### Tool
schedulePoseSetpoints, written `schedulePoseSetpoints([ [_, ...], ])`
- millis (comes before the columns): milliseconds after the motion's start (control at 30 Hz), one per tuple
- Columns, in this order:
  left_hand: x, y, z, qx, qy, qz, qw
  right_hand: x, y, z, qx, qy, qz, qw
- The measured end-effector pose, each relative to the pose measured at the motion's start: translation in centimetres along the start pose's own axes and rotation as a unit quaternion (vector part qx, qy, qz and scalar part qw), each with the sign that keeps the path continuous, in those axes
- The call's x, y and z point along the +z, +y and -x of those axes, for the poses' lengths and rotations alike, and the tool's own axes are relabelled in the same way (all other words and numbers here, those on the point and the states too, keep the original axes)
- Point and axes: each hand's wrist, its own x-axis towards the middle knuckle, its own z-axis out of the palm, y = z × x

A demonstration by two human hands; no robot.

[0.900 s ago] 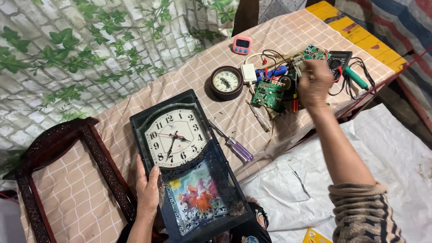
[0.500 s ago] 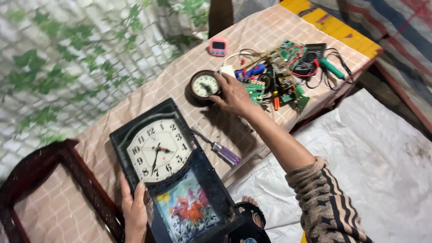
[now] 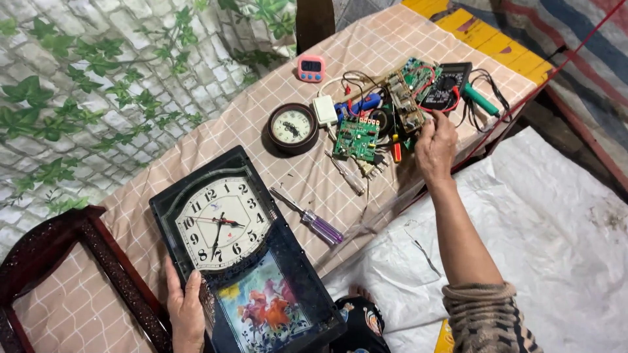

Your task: The person sits on the floor and repairs a wall clock. They apply black tape to the clock's internal mechanism, then place a clear plastic sheet over the clock face. Finally, they attach the wooden frame to the clock body.

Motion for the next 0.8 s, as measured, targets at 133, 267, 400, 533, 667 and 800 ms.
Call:
schedulePoseSetpoints([
  [133, -0.1, -0.3, -0.2, -0.009, 0.001, -0.016, 1.0, -0.9, -2.7, -0.2, 0.053, -0.036, -0.055, 0.996],
  [267, -0.1, -0.7, -0.4, -0.011, 0.004, -0.008, 1.0, -0.8, -5.0, -0.5, -0.102, 0.062, 0.082, 0.989],
  [400, -0.1, -0.4, -0.4, -0.007, 0.006, -0.055, 0.998, 1.2, -6.2, -2.2, -0.243, -0.023, 0.186, 0.952],
  [533, 0.1, -0.4, 0.0, -0.015, 0.018, -0.001, 1.0, 2.7, -5.6, -3.6, -0.258, -0.058, 0.23, 0.937],
  [667, 0.5, 0.3, 1.1, 0.034, 0.011, 0.029, 0.999, 5.1, -2.7, -4.0, -0.253, -0.077, 0.285, 0.921],
  [800, -0.4, -1.8, -0.2, 0.008, -0.012, 0.063, 0.998, 4.9, -2.9, -4.0, -0.233, -0.128, 0.301, 0.916],
])
